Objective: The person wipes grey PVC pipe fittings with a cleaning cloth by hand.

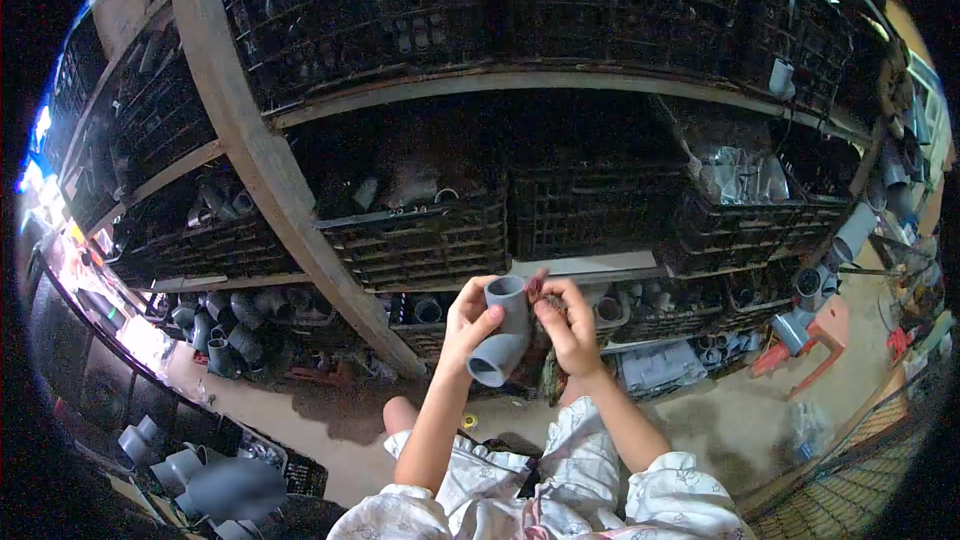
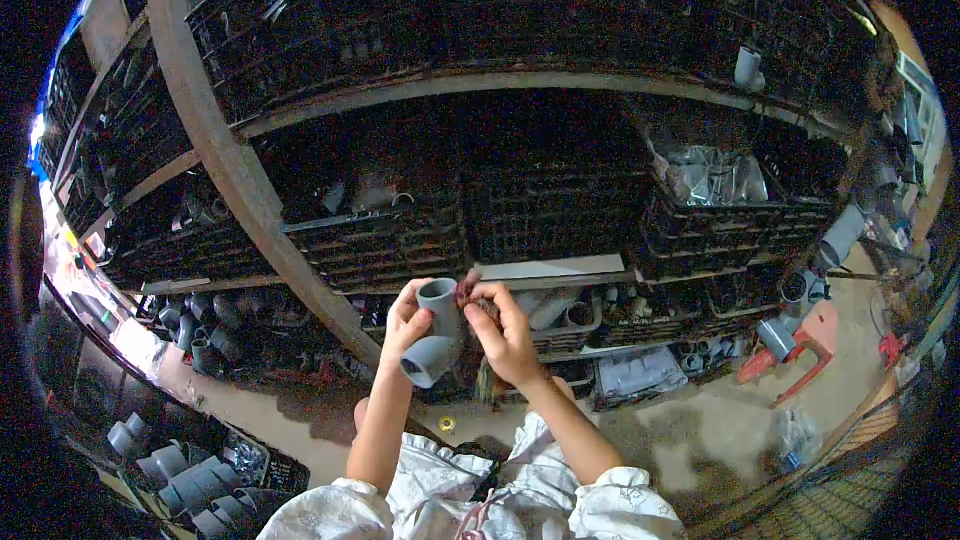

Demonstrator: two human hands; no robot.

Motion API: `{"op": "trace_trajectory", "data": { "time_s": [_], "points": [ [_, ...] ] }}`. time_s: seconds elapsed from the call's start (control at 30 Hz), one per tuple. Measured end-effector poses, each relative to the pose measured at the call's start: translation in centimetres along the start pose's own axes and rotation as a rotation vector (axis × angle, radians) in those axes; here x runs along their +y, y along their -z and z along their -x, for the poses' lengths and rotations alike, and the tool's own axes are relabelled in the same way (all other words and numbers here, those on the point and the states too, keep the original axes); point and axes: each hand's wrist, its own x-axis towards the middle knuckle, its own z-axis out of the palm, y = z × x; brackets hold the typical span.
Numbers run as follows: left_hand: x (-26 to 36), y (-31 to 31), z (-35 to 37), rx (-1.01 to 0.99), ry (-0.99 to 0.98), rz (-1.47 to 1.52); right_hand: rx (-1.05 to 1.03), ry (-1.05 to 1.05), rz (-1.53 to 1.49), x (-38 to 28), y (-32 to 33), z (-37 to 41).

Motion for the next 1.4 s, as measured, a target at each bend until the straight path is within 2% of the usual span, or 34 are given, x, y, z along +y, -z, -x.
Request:
{"op": "trace_trajectory", "data": {
  "time_s": [0.07,0.23,0.3,0.33,0.4,0.47,0.5,0.57,0.6,0.63,0.67,0.73,0.77,0.83,0.87,0.9,0.97,1.0,1.03,1.1,1.13,1.17,1.27,1.37,1.4],
  "points": [
    [-0.1,0.9,-0.1,-0.043,-0.006,-0.06,-0.001,0.016,0.099,0.3,-0.2,1.6],
    [-0.4,0.7,0.2,-0.085,0.094,0.159,-0.07,0.138,0.192,-1.8,-0.3,2.3],
    [0.2,-0.3,0.6,-0.097,0.088,0.157,-0.065,0.009,0.171,-2.6,0.1,1.8],
    [-0.6,0.4,0.5,-0.13,0.102,0.128,-0.018,0.055,0.132,-2.4,0.1,1.3],
    [-1.1,0.4,0.3,-0.052,0.056,0.073,0.063,0.158,0.057,-2.0,-0.5,0.2],
    [-2.0,1.2,-0.3,0.02,0.019,0.11,0.052,0.066,0.081,-0.6,-0.3,0.6],
    [-1.5,1.5,-0.6,-0.008,-0.034,0.065,0.046,0.022,0.093,0.2,-0.2,0.9],
    [-2.5,2.2,-0.8,0.094,0.021,0.308,-0.01,-0.016,0.017,1.3,-0.9,2.6],
    [-1.6,1.4,-0.8,0.108,0.017,0.321,-0.034,0.04,0.077,1.3,-1.6,3.3],
    [-1.3,1.2,-0.8,0.11,0.004,0.291,-0.057,0.092,0.137,1.0,-2.1,3.7],
    [-1.2,1.1,-0.7,0.112,-0.008,0.262,-0.071,0.053,0.157,0.4,-2.0,3.8],
    [-0.8,0.3,-0.3,0.136,-0.014,0.262,0.06,0.102,0.137,0.5,-1.9,3.1],
    [-1.4,1.1,-0.4,0.108,-0.055,0.161,0.127,0.124,0.125,0.5,-1.9,2.7],
    [-2.1,1.7,0.0,0.075,-0.121,0.006,0.165,-0.029,0.066,0.0,-1.1,1.5],
    [-2.4,1.6,0.0,0.063,-0.187,-0.044,0.169,0.008,0.044,0.3,-1.3,1.3],
    [-2.1,1.3,0.1,0.102,-0.125,0.127,0.176,0.046,0.023,0.9,-1.6,1.3],
    [-0.8,0.0,0.1,0.171,-0.004,0.471,0.082,-0.051,-0.091,2.3,-2.2,3.1],
    [-0.1,-0.4,0.0,0.006,-0.021,0.629,0.01,-0.095,-0.125,3.3,-2.6,4.4],
    [-0.5,-0.4,-0.1,0.066,0.002,0.613,-0.005,0.049,0.061,3.2,-3.5,4.9],
    [-1.6,0.0,-0.5,0.189,0.039,0.576,0.05,0.015,-0.016,2.0,-4.5,5.4],
    [-1.7,0.3,-0.5,0.114,0.028,0.57,0.026,-0.071,-0.036,1.4,-4.0,5.5],
    [-1.7,0.5,-0.3,0.127,0.041,0.556,0.099,0.047,-0.008,1.5,-4.2,5.4],
    [-0.9,-0.1,-0.2,0.191,0.092,0.516,0.196,0.215,-0.032,0.2,-3.7,3.4],
    [-1.0,-0.4,-0.4,0.202,0.028,0.478,0.35,0.054,-0.168,0.8,-3.4,0.9],
    [-1.0,-0.6,-0.4,0.195,0.015,0.434,0.316,0.033,-0.137,1.2,-3.2,0.4]
  ]
}}
